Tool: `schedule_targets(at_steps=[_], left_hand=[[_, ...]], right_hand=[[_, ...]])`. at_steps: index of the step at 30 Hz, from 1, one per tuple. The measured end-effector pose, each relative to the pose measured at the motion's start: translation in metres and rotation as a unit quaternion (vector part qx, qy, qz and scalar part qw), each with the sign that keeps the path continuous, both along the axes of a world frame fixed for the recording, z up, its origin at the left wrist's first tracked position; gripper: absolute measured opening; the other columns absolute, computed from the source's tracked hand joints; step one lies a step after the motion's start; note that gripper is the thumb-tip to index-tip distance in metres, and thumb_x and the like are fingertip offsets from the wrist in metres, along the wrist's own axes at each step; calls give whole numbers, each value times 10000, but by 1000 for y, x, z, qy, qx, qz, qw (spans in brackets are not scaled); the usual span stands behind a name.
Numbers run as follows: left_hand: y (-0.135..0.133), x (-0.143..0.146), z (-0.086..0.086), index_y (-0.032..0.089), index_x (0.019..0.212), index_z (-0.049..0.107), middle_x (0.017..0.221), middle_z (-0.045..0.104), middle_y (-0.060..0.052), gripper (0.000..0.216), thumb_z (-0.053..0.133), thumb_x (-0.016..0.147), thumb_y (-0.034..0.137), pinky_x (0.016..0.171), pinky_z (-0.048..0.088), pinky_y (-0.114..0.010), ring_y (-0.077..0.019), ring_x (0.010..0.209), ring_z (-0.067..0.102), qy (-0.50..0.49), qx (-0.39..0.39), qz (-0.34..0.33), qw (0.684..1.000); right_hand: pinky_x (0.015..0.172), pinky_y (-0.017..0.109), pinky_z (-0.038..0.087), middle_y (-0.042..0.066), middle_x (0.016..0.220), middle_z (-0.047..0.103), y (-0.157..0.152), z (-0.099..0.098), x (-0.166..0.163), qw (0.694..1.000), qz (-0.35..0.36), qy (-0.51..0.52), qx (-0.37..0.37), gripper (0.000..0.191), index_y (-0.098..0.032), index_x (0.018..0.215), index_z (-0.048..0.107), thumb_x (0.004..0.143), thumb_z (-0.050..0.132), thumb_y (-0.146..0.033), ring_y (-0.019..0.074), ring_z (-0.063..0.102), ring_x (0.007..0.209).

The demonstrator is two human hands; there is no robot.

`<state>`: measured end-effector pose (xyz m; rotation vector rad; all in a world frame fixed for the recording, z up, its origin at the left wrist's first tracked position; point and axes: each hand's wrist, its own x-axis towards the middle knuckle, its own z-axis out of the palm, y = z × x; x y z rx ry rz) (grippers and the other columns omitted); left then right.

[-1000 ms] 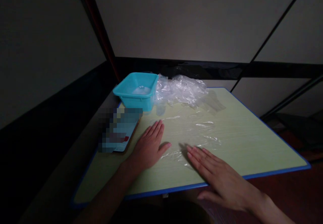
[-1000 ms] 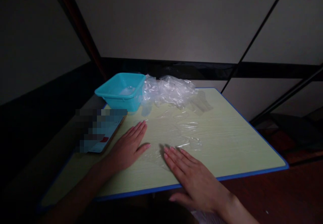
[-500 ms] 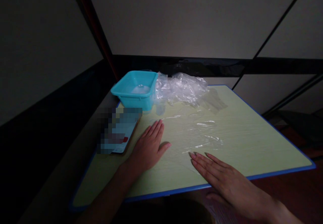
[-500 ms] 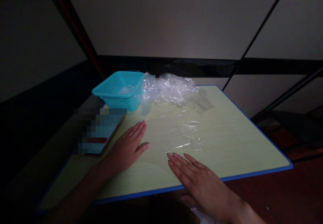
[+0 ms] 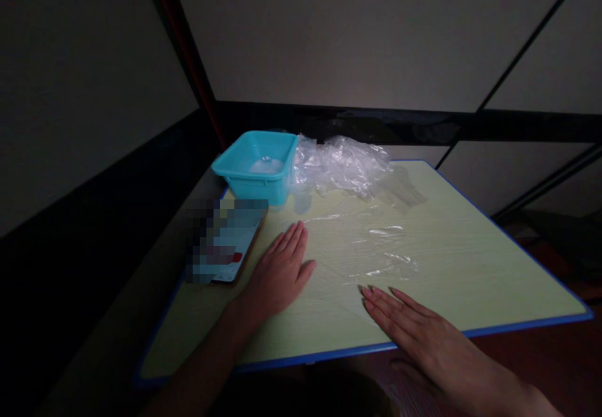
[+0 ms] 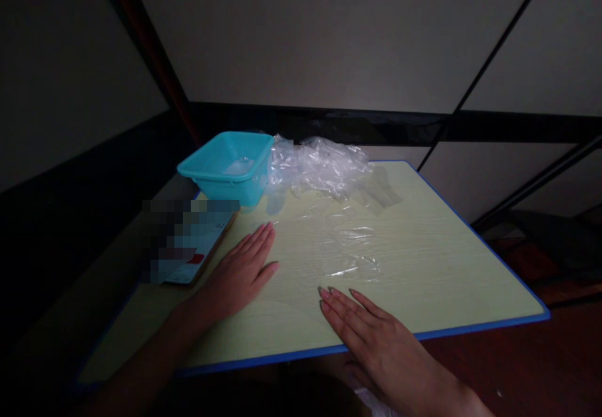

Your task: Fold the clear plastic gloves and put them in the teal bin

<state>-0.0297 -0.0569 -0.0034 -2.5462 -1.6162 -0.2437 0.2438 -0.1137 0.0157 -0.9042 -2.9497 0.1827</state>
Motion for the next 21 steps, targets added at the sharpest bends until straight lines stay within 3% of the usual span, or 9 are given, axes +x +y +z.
schedule_targets(at_steps=[21], left_hand=[[-1,-4,6,31,1335,286,1428,240,-176,644,392,871,465,1063,247,-380,-251,1320,212,4,-23,16,1000]], right_hand=[[1050,415,255,74,1451,189,-5,-2,7,999,0,-37,29,662,-142,1417,105,819,373,-46,192,210,1313]])
